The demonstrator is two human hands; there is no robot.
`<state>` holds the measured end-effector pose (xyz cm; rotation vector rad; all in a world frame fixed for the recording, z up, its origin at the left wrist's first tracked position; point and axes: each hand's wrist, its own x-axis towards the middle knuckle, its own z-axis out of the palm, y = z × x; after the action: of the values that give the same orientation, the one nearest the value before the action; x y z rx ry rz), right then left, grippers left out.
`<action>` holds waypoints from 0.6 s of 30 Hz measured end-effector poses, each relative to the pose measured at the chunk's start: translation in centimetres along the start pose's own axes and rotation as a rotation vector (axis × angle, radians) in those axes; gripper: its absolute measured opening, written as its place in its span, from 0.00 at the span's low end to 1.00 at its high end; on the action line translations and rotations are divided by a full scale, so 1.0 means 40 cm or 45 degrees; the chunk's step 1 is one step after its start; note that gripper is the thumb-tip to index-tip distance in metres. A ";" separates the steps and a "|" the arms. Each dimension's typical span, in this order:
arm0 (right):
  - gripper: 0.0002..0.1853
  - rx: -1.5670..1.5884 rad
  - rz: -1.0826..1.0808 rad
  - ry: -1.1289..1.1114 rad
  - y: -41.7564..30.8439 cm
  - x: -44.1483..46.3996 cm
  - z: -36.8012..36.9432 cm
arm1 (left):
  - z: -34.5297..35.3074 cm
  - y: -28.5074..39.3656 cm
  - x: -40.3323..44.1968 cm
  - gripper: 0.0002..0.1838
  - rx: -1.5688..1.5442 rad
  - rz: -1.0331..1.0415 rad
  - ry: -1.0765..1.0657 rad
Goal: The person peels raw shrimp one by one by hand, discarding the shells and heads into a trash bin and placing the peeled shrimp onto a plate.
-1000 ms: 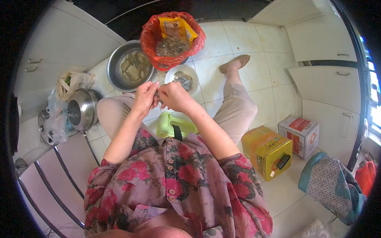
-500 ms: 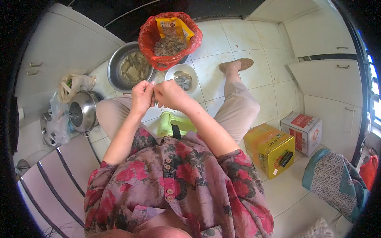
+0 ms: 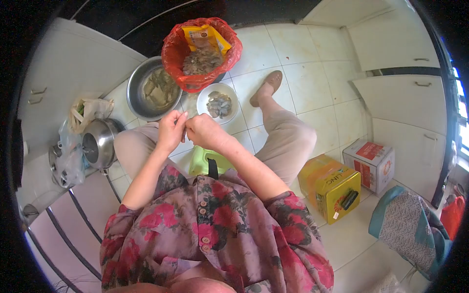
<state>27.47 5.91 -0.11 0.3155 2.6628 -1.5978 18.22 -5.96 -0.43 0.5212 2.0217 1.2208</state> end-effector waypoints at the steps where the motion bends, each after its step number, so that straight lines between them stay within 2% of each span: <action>1: 0.09 0.047 0.051 -0.035 0.004 0.006 -0.004 | 0.001 -0.004 0.011 0.17 -0.031 -0.055 -0.002; 8: 0.09 0.409 0.172 -0.122 0.068 0.051 -0.019 | 0.005 -0.021 0.078 0.16 -0.052 -0.142 0.018; 12: 0.08 0.476 0.192 -0.177 0.088 0.070 -0.030 | 0.003 -0.021 0.103 0.16 -0.054 -0.160 0.005; 17: 0.09 0.687 0.233 -0.047 0.074 0.105 -0.060 | -0.001 0.007 0.136 0.15 -0.202 -0.204 0.055; 18: 0.09 0.687 0.240 -0.047 0.065 0.121 -0.074 | -0.009 0.029 0.148 0.15 -0.176 -0.140 0.099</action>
<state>23.45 10.47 -1.57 0.5179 2.0528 -2.1947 13.96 -1.78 -1.47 0.2964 1.9842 1.3199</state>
